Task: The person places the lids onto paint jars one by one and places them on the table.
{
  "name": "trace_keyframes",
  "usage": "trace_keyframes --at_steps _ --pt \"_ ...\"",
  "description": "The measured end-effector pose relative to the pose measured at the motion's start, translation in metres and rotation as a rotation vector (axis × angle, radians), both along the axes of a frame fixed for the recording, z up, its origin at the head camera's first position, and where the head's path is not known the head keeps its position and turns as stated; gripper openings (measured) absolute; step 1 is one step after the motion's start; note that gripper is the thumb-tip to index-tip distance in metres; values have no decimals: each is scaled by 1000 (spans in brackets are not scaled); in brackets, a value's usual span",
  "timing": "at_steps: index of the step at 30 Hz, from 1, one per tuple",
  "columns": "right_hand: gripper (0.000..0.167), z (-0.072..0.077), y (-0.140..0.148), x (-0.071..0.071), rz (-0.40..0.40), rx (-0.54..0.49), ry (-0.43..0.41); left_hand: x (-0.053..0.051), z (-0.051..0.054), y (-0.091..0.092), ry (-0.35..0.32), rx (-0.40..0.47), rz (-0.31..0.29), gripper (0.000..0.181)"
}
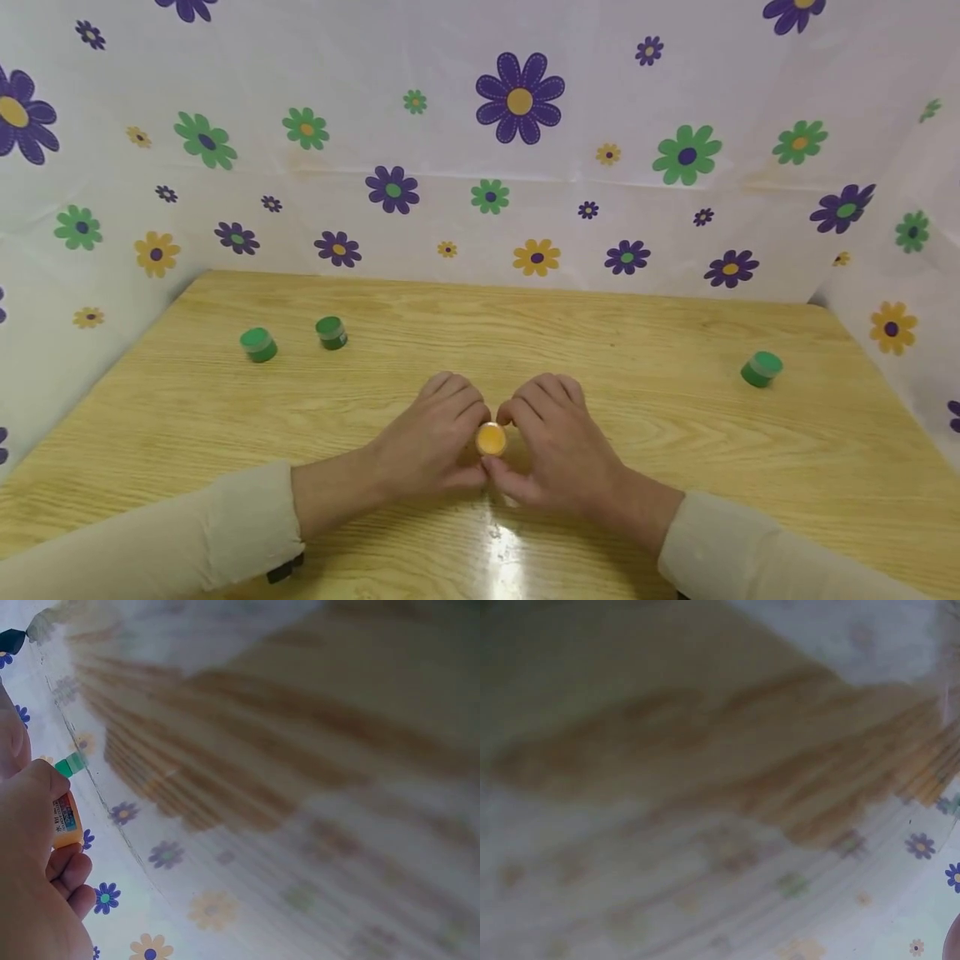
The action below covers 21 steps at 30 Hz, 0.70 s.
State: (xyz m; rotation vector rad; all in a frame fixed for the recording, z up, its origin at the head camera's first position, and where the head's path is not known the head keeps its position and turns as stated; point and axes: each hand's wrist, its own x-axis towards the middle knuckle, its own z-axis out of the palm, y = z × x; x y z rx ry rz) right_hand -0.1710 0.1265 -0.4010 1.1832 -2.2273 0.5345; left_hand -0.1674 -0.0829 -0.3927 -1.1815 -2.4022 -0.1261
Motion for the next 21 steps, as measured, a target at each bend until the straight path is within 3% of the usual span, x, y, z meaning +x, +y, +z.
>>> trace_keyframes --at_steps 4,8,13,21 --pt "43 -2 -1 -1 -6 -17 18 1 0 -1 5 -13 3 32" --pt "49 -1 0 -1 -25 -22 -37 1 -1 -1 11 -25 1 33" --pt "38 1 2 -1 6 -19 -115 0 -2 -1 13 0 -11 32" --pt "34 0 2 -2 65 -17 -51 -2 -4 0 19 17 -22 29"
